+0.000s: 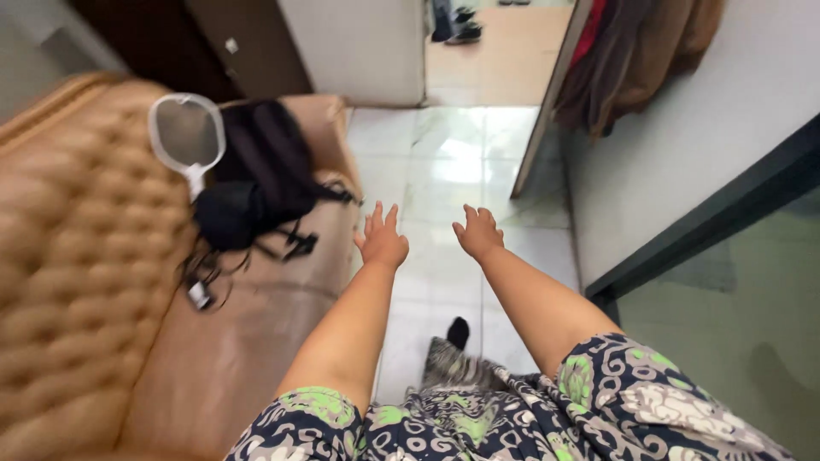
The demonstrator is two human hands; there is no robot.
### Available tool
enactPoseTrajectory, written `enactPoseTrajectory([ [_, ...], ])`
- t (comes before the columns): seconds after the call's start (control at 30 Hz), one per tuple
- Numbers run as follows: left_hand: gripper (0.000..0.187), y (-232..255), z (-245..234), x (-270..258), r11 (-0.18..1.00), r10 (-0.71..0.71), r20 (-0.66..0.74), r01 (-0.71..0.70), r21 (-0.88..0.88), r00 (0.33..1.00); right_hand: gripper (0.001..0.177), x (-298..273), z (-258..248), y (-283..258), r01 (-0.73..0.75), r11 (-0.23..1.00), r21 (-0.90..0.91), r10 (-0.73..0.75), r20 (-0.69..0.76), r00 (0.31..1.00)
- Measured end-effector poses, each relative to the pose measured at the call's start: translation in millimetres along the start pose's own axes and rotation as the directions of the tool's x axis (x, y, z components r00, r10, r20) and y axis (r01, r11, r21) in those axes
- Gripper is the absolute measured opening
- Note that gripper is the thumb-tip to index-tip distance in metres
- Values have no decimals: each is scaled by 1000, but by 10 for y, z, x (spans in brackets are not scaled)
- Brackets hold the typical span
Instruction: The recorder collects food waste and plastic from a kitchen area, ties it into plastic bags, and places it into outdoor trash bins.
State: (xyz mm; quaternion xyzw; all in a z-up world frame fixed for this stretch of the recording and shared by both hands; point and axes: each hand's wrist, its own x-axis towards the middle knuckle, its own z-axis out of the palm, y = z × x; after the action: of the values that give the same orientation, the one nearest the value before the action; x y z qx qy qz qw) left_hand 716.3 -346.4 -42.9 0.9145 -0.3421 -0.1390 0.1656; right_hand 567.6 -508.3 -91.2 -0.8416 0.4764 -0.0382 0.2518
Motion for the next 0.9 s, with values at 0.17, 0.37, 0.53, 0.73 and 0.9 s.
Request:
enactPoseTrajectory([
  [0.17, 80, 395, 35, 1120, 992, 96, 37, -98, 73, 995, 66, 1077, -250, 151, -80, 997, 13, 81, -61, 995],
  [0.37, 82, 874, -153, 2353, 986, 142, 90, -149, 78, 986, 66, 2392, -510, 153, -64, 996, -68, 55, -130, 990],
  [0.53, 81, 1130, -91, 3414, 989, 143, 20, -142, -34, 990, 67, 3316, -773, -97, -98, 991, -89, 89, -100, 991],
  [0.73, 80, 1300, -74, 4965, 970, 231, 79, -236, 64, 970, 67, 4679, -742, -317, -141, 990, 1, 139, -165, 976],
  [0.9, 79, 1727, -341, 6236, 940, 325, 82, -331, 79, 942, 66, 5628, -1016, -510, -245, 969, -24, 238, -160, 958],
])
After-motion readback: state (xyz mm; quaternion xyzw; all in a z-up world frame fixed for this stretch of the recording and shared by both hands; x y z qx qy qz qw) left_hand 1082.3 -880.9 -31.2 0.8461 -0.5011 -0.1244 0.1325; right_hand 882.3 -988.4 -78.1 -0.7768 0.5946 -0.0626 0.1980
